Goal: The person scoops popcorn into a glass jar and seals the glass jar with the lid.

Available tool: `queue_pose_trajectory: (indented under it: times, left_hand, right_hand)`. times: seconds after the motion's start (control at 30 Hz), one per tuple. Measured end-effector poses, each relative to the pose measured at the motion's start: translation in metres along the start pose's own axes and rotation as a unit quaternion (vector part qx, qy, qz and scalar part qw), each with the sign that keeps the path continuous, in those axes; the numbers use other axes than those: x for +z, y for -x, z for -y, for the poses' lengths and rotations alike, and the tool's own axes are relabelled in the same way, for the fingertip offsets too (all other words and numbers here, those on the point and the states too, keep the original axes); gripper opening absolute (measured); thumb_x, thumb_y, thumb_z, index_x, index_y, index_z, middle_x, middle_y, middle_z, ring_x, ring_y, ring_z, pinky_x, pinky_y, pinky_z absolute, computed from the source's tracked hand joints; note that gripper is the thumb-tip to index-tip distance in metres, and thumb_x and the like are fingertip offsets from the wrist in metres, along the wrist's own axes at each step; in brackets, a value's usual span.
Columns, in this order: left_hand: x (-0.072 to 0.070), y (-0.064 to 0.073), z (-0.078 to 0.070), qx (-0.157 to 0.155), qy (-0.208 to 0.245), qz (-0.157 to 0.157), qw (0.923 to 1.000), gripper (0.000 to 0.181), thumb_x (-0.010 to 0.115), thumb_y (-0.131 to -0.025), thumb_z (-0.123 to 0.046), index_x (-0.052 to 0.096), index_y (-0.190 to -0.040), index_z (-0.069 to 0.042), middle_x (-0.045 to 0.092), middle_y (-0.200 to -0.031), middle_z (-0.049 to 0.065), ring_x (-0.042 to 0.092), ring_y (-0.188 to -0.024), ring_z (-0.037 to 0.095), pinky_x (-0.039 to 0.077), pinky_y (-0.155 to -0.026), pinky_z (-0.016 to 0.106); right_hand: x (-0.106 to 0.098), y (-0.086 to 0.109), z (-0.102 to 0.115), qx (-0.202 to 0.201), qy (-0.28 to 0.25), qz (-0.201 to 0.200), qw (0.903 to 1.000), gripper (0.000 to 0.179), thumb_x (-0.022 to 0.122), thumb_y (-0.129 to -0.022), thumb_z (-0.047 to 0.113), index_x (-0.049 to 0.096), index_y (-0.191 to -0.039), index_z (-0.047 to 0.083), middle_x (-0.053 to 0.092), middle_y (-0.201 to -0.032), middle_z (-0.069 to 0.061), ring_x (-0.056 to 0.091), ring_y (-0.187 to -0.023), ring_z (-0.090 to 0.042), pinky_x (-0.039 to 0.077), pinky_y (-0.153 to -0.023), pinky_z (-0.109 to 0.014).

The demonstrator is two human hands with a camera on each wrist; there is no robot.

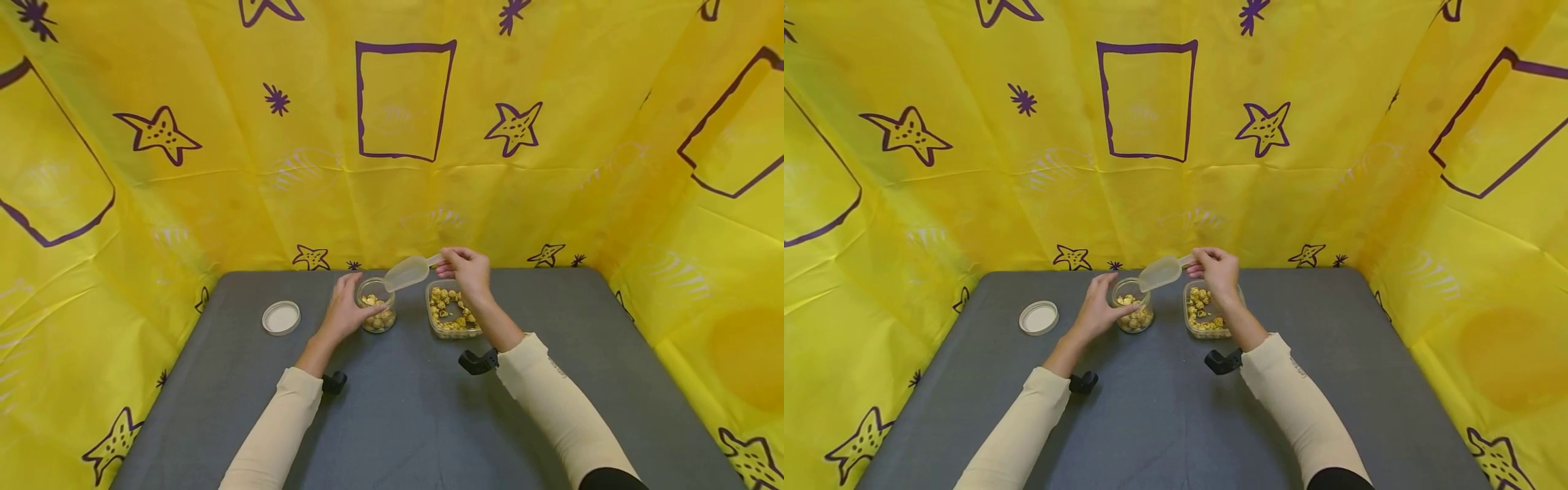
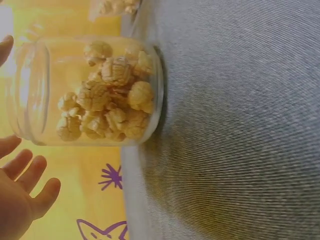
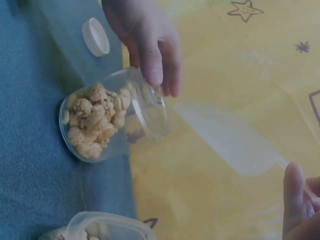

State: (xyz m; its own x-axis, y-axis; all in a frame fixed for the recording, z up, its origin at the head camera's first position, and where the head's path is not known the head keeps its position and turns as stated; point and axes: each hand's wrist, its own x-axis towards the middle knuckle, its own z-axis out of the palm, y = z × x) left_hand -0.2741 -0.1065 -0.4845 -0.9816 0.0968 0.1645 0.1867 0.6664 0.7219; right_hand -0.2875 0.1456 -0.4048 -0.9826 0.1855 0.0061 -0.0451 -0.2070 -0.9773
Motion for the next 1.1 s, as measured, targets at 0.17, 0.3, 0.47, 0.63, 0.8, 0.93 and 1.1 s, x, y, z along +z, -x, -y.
queue_pose_trajectory:
  times: [0.17,0.3,0.47,0.63,0.8,0.93,1.1]
  left_hand:
    - [-0.003,-0.002,-0.007,0.01,0.012,-0.011,0.9998,0.092,0.083,-0.073,-0.044,0.04,-0.146,-0.008,0.032,-0.151,0.016,0.031,-0.141,0.034,0.03,-0.115,0.053]
    - [-0.004,-0.004,-0.012,0.018,0.014,-0.009,0.9997,0.092,0.083,-0.073,-0.044,0.04,-0.146,-0.007,0.033,-0.151,0.015,0.031,-0.141,0.034,0.03,-0.115,0.054]
    - [-0.003,-0.005,-0.019,0.032,0.033,-0.023,0.9987,0.091,0.083,-0.074,-0.041,0.04,-0.146,-0.006,0.032,-0.152,0.014,0.03,-0.142,0.034,0.03,-0.115,0.054]
    - [-0.003,-0.005,-0.029,0.044,0.065,-0.03,0.9965,0.087,0.083,-0.076,-0.039,0.041,-0.146,-0.008,0.031,-0.153,0.013,0.029,-0.142,0.034,0.032,-0.112,0.057]
    - [-0.002,-0.004,-0.04,0.056,0.066,-0.019,0.9961,0.086,0.081,-0.077,-0.039,0.04,-0.147,-0.01,0.031,-0.153,0.013,0.029,-0.142,0.034,0.032,-0.111,0.059]
    - [0.001,-0.004,-0.048,0.065,0.061,-0.017,0.9959,0.086,0.082,-0.077,-0.038,0.04,-0.147,-0.01,0.033,-0.152,0.013,0.031,-0.141,0.033,0.033,-0.111,0.058]
    - [0.007,-0.005,-0.058,0.07,0.07,-0.009,0.995,0.086,0.081,-0.078,-0.037,0.039,-0.147,-0.009,0.033,-0.152,0.012,0.034,-0.14,0.033,0.034,-0.111,0.057]
  right_hand:
    - [-0.009,-0.001,0.005,0.001,-0.019,-0.006,0.9998,0.019,0.065,-0.092,0.005,0.063,-0.101,-0.011,0.069,-0.063,-0.002,0.065,-0.05,-0.011,0.056,-0.053,-0.024]
    - [-0.014,-0.001,0.01,-0.002,-0.024,-0.011,0.9996,0.013,0.064,-0.092,0.005,0.065,-0.097,-0.008,0.069,-0.064,-0.003,0.065,-0.051,-0.011,0.057,-0.054,-0.025]
    - [-0.022,-0.001,0.014,-0.005,-0.03,-0.025,0.9992,0.01,0.065,-0.092,0.005,0.066,-0.094,-0.005,0.069,-0.064,-0.004,0.064,-0.05,-0.012,0.056,-0.052,-0.024]
    - [-0.032,-0.002,0.018,-0.014,-0.038,-0.04,0.9984,0.012,0.064,-0.092,0.005,0.065,-0.097,-0.006,0.069,-0.063,-0.003,0.064,-0.049,-0.012,0.055,-0.051,-0.024]
    - [-0.043,-0.002,0.019,-0.022,-0.044,-0.05,0.9975,0.007,0.066,-0.091,0.005,0.068,-0.091,-0.001,0.069,-0.062,-0.003,0.063,-0.047,-0.012,0.054,-0.049,-0.023]
    - [-0.051,-0.001,0.019,-0.022,-0.053,-0.054,0.9969,0.008,0.067,-0.09,0.005,0.071,-0.083,0.003,0.069,-0.061,-0.004,0.063,-0.046,-0.012,0.054,-0.048,-0.023]
    - [-0.062,0.001,0.019,-0.016,-0.076,-0.061,0.9951,0.015,0.065,-0.091,0.002,0.071,-0.078,0.007,0.069,-0.06,-0.005,0.064,-0.045,-0.013,0.054,-0.047,-0.023]
